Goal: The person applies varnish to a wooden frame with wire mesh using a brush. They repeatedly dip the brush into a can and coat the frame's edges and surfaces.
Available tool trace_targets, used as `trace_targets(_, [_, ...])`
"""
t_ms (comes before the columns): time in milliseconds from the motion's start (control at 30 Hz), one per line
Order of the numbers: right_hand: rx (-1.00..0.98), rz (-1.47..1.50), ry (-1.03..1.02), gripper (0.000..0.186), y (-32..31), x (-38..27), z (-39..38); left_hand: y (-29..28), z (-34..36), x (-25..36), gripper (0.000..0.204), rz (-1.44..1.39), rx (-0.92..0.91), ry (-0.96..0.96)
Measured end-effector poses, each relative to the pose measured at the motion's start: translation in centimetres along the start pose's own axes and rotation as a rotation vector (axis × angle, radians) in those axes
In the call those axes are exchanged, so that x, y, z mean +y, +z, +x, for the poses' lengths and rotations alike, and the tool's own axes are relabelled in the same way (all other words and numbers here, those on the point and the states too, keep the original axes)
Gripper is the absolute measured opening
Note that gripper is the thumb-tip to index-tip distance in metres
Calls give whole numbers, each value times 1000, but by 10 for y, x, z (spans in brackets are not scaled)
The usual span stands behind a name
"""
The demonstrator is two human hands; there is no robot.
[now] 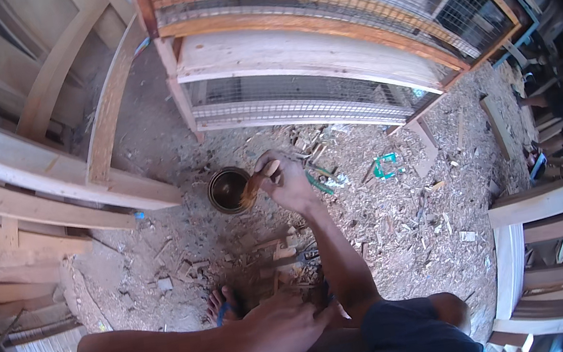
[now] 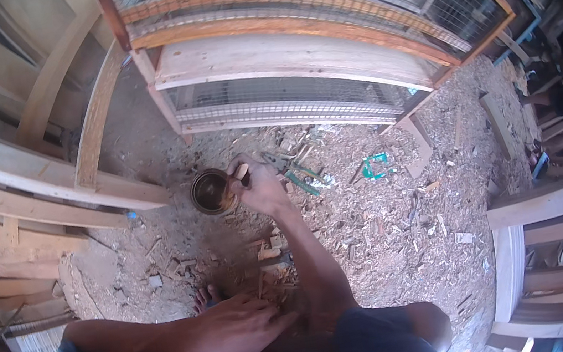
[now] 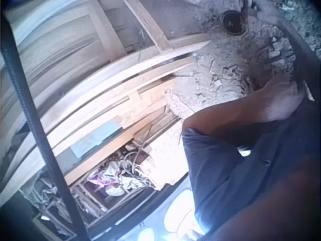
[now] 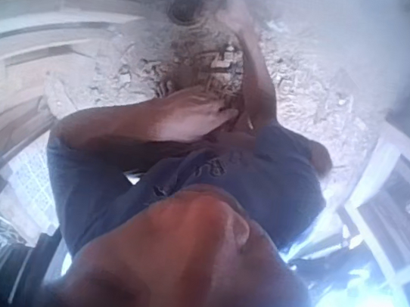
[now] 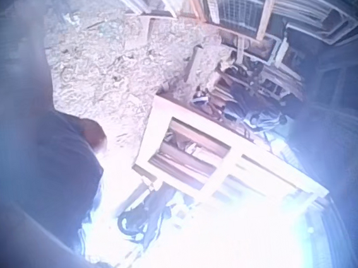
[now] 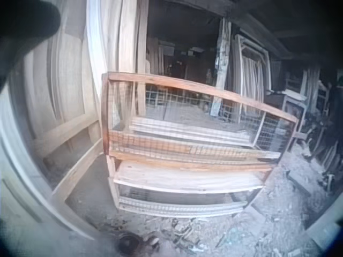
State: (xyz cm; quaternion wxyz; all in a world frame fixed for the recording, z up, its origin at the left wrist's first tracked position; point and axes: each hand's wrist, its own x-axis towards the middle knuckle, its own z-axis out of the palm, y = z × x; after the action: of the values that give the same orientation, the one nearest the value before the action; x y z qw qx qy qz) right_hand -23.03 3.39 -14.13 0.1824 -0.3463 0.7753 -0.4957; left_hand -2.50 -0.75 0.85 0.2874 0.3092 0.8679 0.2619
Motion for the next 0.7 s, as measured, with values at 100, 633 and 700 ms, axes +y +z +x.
trace_targets(100, [134,228,75,15,-19,11,4,-17,4,2,62,10,14,71])
trace_targets(633, [1304,902,-688,29,-424,-26,-8,-57,35,-17,62,17,-6,-321])
trace_targets(700, [1357,714,-610,30,-463,-40,-11,-66,37,-12,63,94,35,-314])
